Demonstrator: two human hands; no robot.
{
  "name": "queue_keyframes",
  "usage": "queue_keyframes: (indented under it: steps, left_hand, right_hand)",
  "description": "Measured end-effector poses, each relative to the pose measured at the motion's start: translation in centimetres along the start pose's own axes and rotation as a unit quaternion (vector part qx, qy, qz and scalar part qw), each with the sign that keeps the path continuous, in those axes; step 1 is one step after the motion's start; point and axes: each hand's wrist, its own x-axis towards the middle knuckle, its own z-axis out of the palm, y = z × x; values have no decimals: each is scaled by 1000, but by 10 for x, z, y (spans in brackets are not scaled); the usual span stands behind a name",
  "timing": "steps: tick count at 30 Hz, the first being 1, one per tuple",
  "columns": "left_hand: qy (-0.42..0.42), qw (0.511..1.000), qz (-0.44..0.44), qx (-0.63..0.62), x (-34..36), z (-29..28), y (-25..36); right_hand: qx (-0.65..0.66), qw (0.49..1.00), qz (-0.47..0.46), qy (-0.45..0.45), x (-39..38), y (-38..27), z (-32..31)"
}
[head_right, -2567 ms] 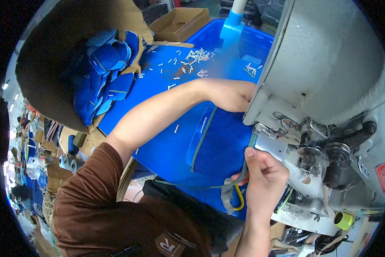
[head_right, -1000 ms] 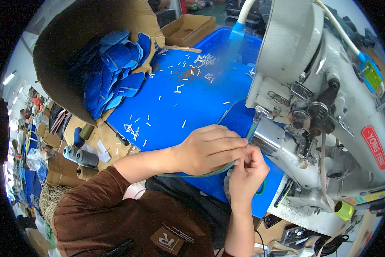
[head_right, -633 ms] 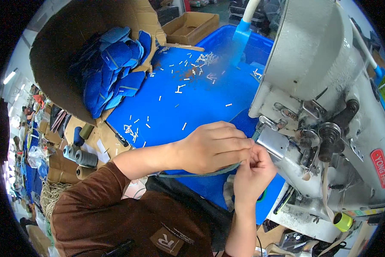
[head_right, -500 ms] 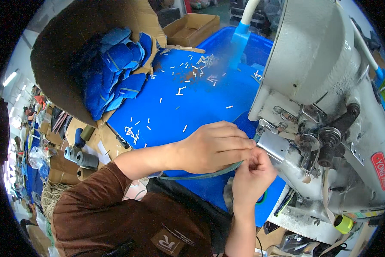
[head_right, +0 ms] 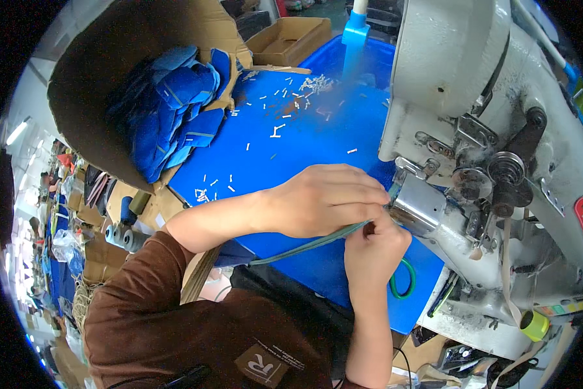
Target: Assembling and sewing blue mesh and leather bag components using an industrial sewing machine.
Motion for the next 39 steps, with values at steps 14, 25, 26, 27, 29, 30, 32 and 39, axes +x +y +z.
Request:
queue_keyframes:
  steps: [14, 25, 26, 27, 29, 30, 32, 39]
  left_hand:
    - [36, 999, 21, 16, -3, 1, -7]
    - [26, 999, 29, 36, 2, 3, -2]
    - [37, 999, 6, 11, 1, 4, 0]
    - [48, 999, -16, -14, 0, 4, 2]
    - [51, 998, -30, -19, -3, 5, 4]
    - [54, 997, -46, -25, -4, 5, 4]
    - [44, 997, -59, -36, -5, 4, 9]
    - [43, 981, -139, -130, -6, 3, 9]
  right_hand:
    - [100, 988, 98, -58, 4, -4, -17]
    - [187, 968, 156, -59, 7, 1, -30]
    - [205, 962, 170, -57, 8, -2, -30]
    - [205, 962, 169, -57, 9, -4, -32]
    - [224, 955, 181, -73, 11, -4, -34]
    - [225, 954, 181, -76, 11, -4, -33]
    - [206, 961, 173, -57, 9, -5, -31]
    - [210, 962, 173, -34, -2, -13, -27]
